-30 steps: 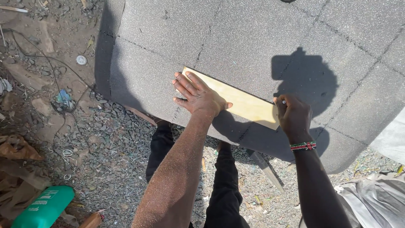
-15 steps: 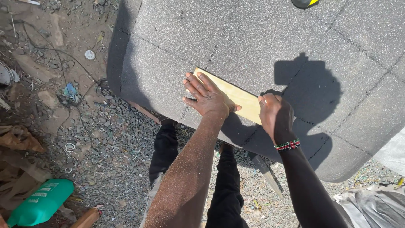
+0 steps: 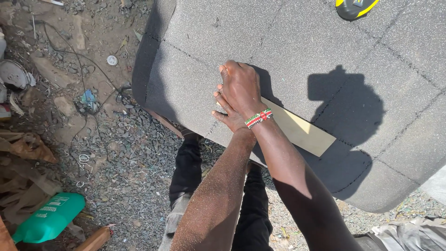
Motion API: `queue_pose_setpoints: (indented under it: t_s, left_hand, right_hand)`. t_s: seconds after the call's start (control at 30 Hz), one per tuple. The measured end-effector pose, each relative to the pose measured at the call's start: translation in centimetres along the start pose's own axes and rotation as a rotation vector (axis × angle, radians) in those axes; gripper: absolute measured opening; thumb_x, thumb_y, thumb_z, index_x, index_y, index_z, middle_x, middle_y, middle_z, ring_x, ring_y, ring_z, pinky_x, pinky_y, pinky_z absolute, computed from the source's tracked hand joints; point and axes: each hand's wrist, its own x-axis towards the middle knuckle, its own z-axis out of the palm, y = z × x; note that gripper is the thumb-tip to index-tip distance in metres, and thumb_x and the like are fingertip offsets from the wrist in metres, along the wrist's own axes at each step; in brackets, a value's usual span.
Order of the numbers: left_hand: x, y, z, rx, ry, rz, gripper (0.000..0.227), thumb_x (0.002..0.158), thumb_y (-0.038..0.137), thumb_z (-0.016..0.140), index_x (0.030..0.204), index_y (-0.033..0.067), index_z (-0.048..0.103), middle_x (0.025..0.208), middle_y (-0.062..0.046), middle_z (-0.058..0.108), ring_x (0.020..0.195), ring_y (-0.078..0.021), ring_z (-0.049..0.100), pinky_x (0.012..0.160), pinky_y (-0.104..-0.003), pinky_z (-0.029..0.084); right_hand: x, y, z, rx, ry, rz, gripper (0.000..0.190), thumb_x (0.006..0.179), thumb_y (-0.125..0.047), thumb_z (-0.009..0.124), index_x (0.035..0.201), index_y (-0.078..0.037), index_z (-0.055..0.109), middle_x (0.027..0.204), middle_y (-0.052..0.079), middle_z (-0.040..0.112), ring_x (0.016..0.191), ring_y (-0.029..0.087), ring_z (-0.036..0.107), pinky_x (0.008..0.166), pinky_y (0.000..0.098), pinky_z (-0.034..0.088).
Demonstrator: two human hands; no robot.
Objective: Measuring and marking a grid pattern on a large piece of foam using a tape measure and a wooden straight edge
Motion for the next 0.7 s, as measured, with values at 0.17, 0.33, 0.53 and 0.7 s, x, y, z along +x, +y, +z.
queue_pose_setpoints:
  t_s: [0.17, 0.33, 0.53, 0.7]
  left_hand:
    - [-1.0, 0.4, -0.6, -0.051, -0.028, 0.039, 0.108, 0.106, 0.051, 0.062, 0.173, 0.0074, -0.011, 0.176, -0.028, -0.031, 0.158, -0.0509, -0.035, 0.117, -0.088, -0.009]
    - [-4.7, 0.6, -6.0, -0.096, -0.076, 0.08, 0.141, 0.085, 0.049, 0.088, 0.17, 0.0024, -0.015, 0.173, -0.034, -0.032, 0.158, -0.0543, -0.033, 0.116, -0.09, -0.008]
    - [-6.8, 0.3, -8.1, -0.087, -0.118, 0.132, 0.16, 0.073, 0.042, 0.103, 0.169, -0.0025, -0.017, 0.171, -0.04, -0.03, 0.157, -0.058, -0.031, 0.111, -0.093, -0.011]
    - [-7.8, 0.5, -9.7, -0.104, -0.1, 0.125, 0.132, 0.092, 0.025, 0.087, 0.169, -0.0007, -0.018, 0.172, -0.038, -0.029, 0.158, -0.0566, -0.032, 0.111, -0.092, -0.013]
  right_hand:
    - [0.2, -2.2, -1.5, 0.276, 0.075, -0.058, 0.028, 0.111, -0.029, 0.066, 0.089, -0.013, 0.069, 0.07, 0.015, 0.065, 0.068, 0.042, 0.071, 0.059, 0.0455, 0.055]
    - [-6.6, 7.2, -6.3, -0.167, 0.037, 0.138, 0.035, 0.116, -0.033, 0.069, 0.092, -0.007, 0.07, 0.072, 0.017, 0.065, 0.068, 0.037, 0.07, 0.065, 0.0434, 0.056]
    - [-10.7, 11.5, -9.9, -0.484, -0.439, 0.616, 0.056, 0.116, -0.059, 0.05, 0.117, -0.012, 0.08, 0.099, 0.023, 0.081, 0.097, 0.046, 0.079, 0.078, 0.0551, 0.062]
    - [-8.8, 9.6, -6.3, -0.445, -0.342, 0.39, 0.043, 0.116, -0.044, 0.059, 0.11, -0.008, 0.08, 0.088, 0.019, 0.077, 0.086, 0.041, 0.08, 0.074, 0.0503, 0.063]
